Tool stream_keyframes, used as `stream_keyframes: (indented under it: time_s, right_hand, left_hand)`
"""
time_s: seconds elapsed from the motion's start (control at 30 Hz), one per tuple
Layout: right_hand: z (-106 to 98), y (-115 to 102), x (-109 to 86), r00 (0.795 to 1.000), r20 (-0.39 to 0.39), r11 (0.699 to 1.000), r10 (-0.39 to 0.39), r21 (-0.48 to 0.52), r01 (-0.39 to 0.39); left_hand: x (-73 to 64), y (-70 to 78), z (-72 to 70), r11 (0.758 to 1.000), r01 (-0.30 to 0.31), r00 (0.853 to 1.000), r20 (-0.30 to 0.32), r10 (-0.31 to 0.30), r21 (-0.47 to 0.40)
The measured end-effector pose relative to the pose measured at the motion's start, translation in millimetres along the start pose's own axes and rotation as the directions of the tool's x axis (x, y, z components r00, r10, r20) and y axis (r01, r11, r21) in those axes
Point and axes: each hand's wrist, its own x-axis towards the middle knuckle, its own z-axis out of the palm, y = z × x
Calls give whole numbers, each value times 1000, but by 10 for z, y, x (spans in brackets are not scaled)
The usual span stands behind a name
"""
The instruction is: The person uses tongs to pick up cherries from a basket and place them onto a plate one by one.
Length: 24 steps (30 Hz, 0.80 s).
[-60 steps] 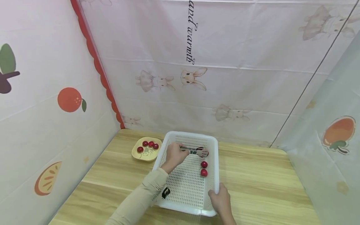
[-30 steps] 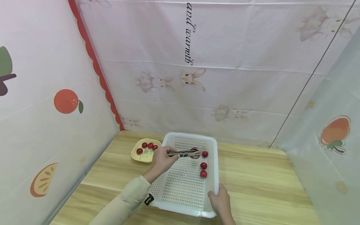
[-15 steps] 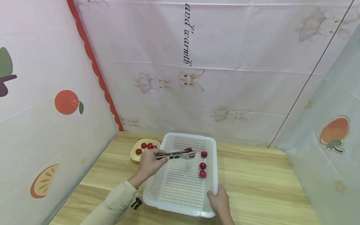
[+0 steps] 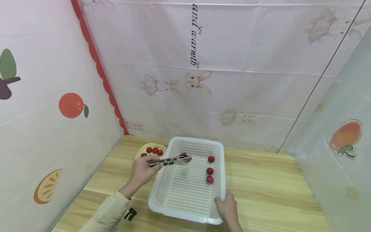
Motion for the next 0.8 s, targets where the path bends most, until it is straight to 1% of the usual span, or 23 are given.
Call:
stream_keyframes:
  time_s: [0.1,0.2,0.47,0.6,0.7,0.8]
  right_hand:
    - [1,-3,-6,1000,-2,1000,0,-2,0]
    - [3,-8,-11,1000,-9,1000,-1,2,1]
    - [6,8,-5,1000,-8,1000,7,2,-7]
    - [10,8,-2,1000,-8,1000,4,4,-4]
    - [7,3,-4,1000,-7,1000,0,4,0]
    - [5,-5,-3,1000,0,1000,4,10,-4]
  left_hand:
    - [-11,-37,-67,1000,16,1000,-6,-16,1]
    - [-17,-72,-145,999,37,999,-25,-36,15]
    - [-28,-127,-339,991,127,990,-72,-124,38]
    - [-21,-153,-399,989,132,987,-104,-125,60]
    - [-23,-191,-428,991,115,986,-130,-105,66]
    - [-30,-227,-463,991,116,983,-149,-106,65]
